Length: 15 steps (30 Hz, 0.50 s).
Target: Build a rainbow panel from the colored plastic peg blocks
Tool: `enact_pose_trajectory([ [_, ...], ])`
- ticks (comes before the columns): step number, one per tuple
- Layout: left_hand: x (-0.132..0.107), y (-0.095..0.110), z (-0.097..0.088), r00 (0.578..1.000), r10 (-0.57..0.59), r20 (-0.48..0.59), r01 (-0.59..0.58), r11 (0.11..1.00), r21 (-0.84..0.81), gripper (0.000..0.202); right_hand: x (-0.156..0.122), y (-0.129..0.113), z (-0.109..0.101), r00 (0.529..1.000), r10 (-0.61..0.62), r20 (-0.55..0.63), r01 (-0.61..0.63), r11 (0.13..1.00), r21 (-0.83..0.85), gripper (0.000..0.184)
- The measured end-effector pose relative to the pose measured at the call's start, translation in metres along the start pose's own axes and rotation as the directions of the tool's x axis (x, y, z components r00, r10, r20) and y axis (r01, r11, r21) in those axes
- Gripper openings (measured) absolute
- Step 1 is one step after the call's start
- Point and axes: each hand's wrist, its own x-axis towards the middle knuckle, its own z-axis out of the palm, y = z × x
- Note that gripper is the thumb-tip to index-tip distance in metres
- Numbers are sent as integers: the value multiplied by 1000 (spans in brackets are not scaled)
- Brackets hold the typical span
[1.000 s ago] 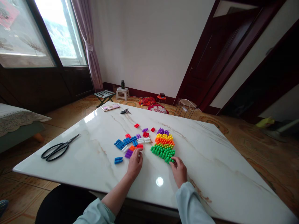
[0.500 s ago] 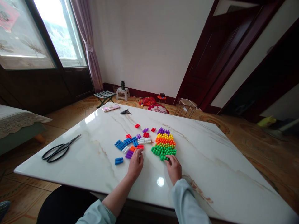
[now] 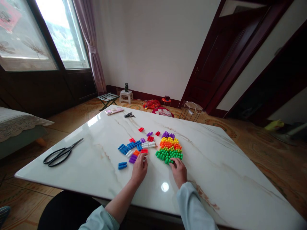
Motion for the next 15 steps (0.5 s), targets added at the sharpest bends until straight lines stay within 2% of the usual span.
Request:
enact_pose_trajectory([
  [3,0,0,0,1000,2,14,-2,1000,6,32,-3,0,-1,1000,-4,4,4,1000,6,19],
  [8,0,0,0,1000,-6,29,6,1000,16,32,-4,-3,1,999,15,-52,-14,1000,8,20],
  [15,0,1,-1,1000,-5,28,5,1000,3,34,-3,-23,12,1000,-15,17,14,1000,9,18],
])
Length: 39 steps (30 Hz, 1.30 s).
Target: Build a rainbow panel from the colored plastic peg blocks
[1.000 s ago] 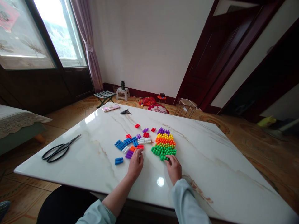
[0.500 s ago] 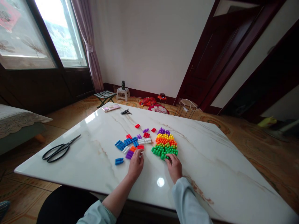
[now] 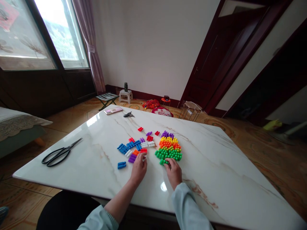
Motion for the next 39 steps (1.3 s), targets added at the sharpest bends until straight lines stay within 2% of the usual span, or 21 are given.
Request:
enact_pose_trajectory([
  [4,0,1,0,1000,-13,-15,13,1000,-9,33,1,-10,8,996,-31,-80,35,998,56,17],
  [6,0,0,1,1000,-17,-16,17,1000,-9,32,0,-14,8,988,-37,-151,52,994,92,16],
  [8,0,0,1,1000,-13,-12,13,1000,-8,33,-3,-18,6,985,-46,-165,63,993,99,14],
  [12,0,-1,2,1000,-2,-22,1,1000,-10,33,-8,-23,2,994,-112,3,112,993,48,14],
  [17,0,-3,3,1000,3,-19,-3,1000,-23,35,-15,-31,0,986,-114,125,115,993,0,19],
  [22,-1,-3,2,1000,8,11,-8,1000,-9,38,-24,-43,-1,930,-128,345,161,985,-67,12],
  [28,-2,6,-2,987,114,109,-124,988,87,35,-25,-47,3,919,-138,370,214,962,-172,16],
  [34,8,16,-17,964,101,247,-135,983,127,36,-26,-46,7,916,-166,366,261,938,-227,18],
  [39,22,14,-41,940,121,318,-247,885,394,42,-25,-46,7,918,-183,352,271,937,-220,20],
])
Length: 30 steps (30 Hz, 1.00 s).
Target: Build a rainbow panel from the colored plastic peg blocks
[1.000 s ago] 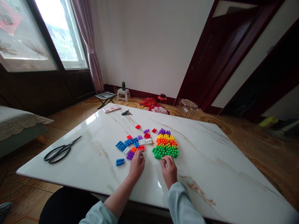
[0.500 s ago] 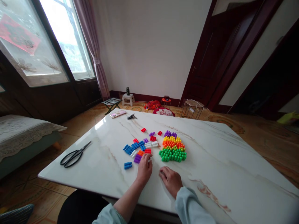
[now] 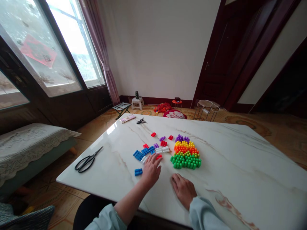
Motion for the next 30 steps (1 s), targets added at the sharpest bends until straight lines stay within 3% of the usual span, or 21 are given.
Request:
enact_pose_trajectory([
  [5,9,-22,-3,989,-6,145,-10,994,106,46,-1,1,1,1000,2,4,-2,1000,5,16],
  [14,21,-26,-5,999,40,33,-42,995,86,25,-2,-2,1,1000,-5,-21,5,1000,-9,15],
  [18,58,-27,-7,999,19,26,-21,998,56,27,-1,-3,2,998,-13,-56,15,999,28,16],
  [22,114,-22,-3,986,-118,120,108,990,86,31,-2,-3,4,999,0,-46,2,999,47,14],
  [27,158,-14,17,906,-230,355,130,950,283,34,-5,1,8,999,-4,-45,7,998,57,11],
  [30,170,-11,26,880,-238,412,99,939,329,30,-7,2,14,998,-16,-65,19,999,46,12],
])
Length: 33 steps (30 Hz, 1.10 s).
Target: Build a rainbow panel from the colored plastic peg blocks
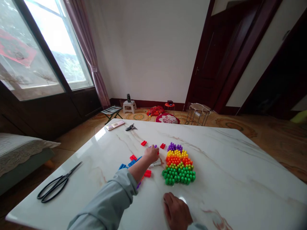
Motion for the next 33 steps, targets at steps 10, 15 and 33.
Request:
enact_pose_trajectory([
  [10,48,23,2,988,80,-135,-86,995,-46,32,-6,1,14,1000,27,-15,-28,999,-41,18],
  [15,55,29,19,991,77,-110,-86,993,-84,24,1,-4,-4,997,58,58,-58,998,-3,11],
  [33,-171,39,92,953,-291,-87,-94,-10,-996,38,19,-9,-20,897,435,79,-423,793,439,37],
])
